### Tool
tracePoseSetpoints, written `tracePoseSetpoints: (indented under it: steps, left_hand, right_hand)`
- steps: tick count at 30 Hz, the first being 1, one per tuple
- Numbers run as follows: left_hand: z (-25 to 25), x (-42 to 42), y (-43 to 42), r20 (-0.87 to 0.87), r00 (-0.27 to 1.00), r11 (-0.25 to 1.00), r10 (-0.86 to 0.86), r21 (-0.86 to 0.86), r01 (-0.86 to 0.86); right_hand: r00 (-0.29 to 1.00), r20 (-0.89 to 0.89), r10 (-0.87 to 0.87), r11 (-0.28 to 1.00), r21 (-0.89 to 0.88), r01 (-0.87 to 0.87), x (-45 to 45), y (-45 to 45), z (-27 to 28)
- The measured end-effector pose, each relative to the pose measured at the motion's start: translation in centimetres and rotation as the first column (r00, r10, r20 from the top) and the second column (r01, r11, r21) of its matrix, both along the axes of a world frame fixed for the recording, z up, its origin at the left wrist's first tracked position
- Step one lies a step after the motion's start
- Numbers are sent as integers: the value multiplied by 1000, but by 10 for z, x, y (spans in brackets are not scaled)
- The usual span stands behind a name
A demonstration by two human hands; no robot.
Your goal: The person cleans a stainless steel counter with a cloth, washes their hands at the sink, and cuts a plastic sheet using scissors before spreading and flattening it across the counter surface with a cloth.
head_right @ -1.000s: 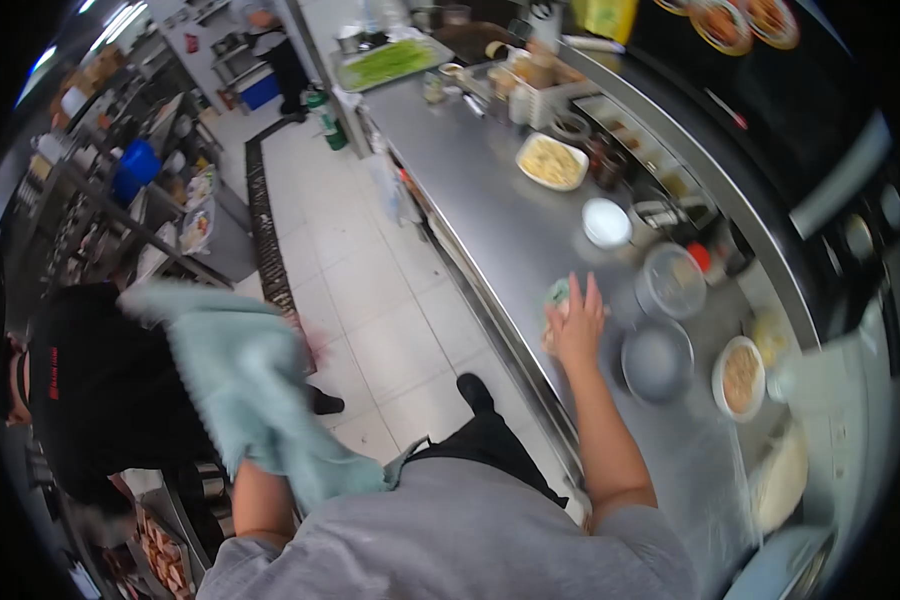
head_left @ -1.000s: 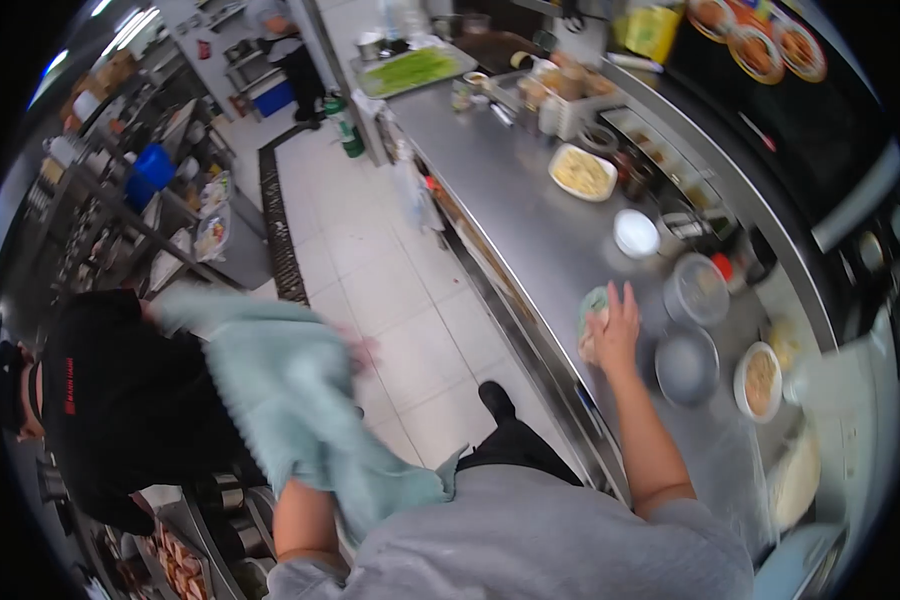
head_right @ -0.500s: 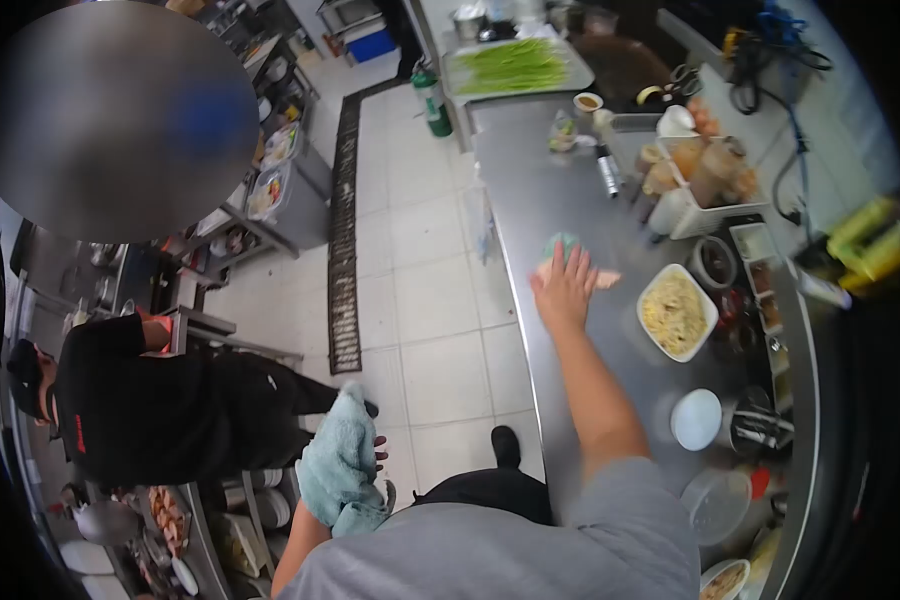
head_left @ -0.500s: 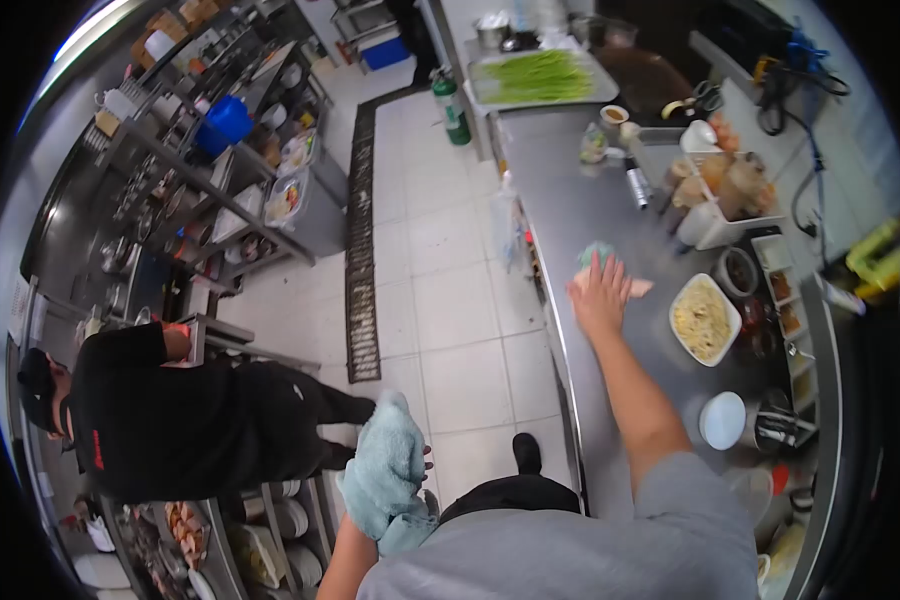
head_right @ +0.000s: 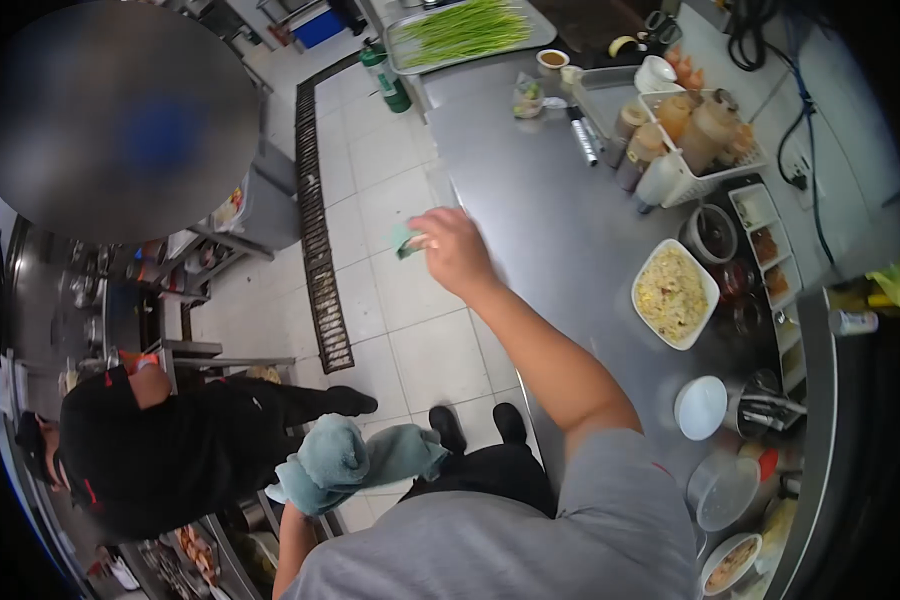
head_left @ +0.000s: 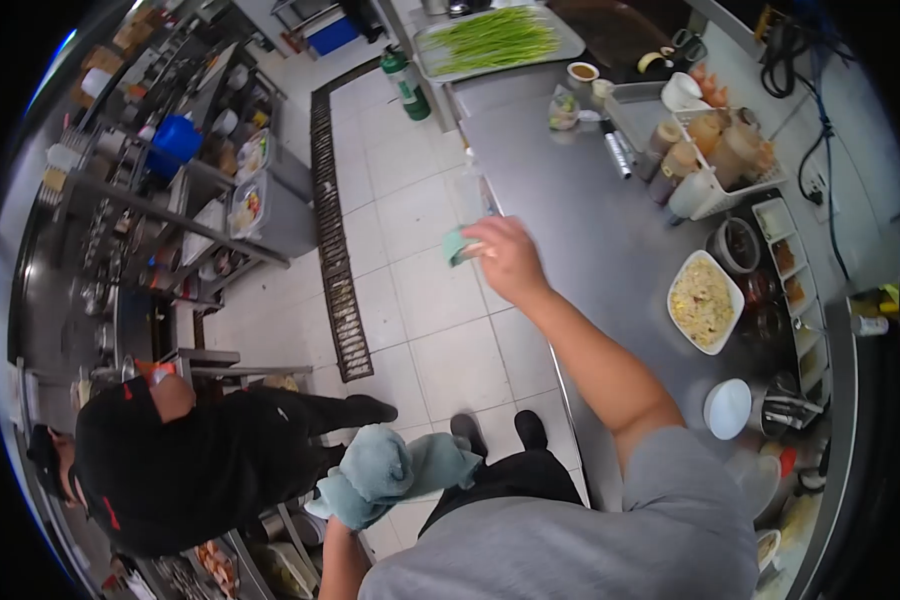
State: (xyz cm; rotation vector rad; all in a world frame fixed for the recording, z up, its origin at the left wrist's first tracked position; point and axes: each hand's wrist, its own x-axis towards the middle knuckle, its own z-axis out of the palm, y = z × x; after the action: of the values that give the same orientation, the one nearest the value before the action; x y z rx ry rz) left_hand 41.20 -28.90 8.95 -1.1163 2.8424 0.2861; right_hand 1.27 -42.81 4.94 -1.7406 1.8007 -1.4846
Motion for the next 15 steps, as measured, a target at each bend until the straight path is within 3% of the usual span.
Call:
tracePoseSetpoints:
  steps: [1, 2, 3, 4, 5, 6, 7, 8, 9, 10, 12, 13, 15]
  left_hand:
    - [-29, 27, 3, 65, 998, 990, -13, -137, 22]
    - [-42, 31, -7, 4, 1000, 998, 20, -63, -19]
    - [-44, 23, -21, -69, 995, 995, 72, 68, -67]
    - [-47, 12, -34, -163, 965, 939, 206, 311, -148]
    - [-51, -1, -46, -216, 903, 803, 372, 562, -196]
    - [-55, -17, -62, -211, 801, 583, 560, 788, -200]
    - [-60, -31, -76, -162, 723, 388, 671, 908, -157]
    - [-65, -49, -90, -97, 673, 220, 733, 970, -99]
    - [-70, -67, -105, -45, 671, 111, 740, 992, -55]
    - [-73, -84, -119, -13, 708, 45, 706, 999, -26]
    - [-74, -115, -139, 21, 812, -21, 583, 1000, -11]
    - [-75, -130, -143, 32, 864, -37, 502, 999, -15]
    - [-76, -157, -149, 49, 979, 31, 199, 998, -56]
  right_hand:
    - [994, -37, -100, 993, -60, 98, -10, 15, 13]
    - [938, -242, -250, 968, -31, 250, -16, 26, 21]
    - [815, -439, -377, 913, -30, 407, -21, 37, 29]
    - [783, -502, -367, 892, 48, 449, -15, 53, 31]
    - [749, -566, -343, 864, 123, 488, -10, 68, 32]
    - [917, -395, -60, 914, 347, 209, 6, 82, 18]
    - [977, -122, 174, 842, 533, -83, 21, 97, 4]
    - [936, -4, 352, 720, 640, -268, 52, 114, -11]
    - [838, 192, 511, 440, 779, -447, 74, 128, 17]
    - [791, 422, 443, 451, 658, -603, 99, 147, -28]
    - [860, 509, 33, 596, 681, -426, 128, 180, -48]
    - [875, 478, -81, 632, 703, -326, 131, 194, -60]
    - [847, 413, -335, 646, 755, -113, 150, 241, -80]
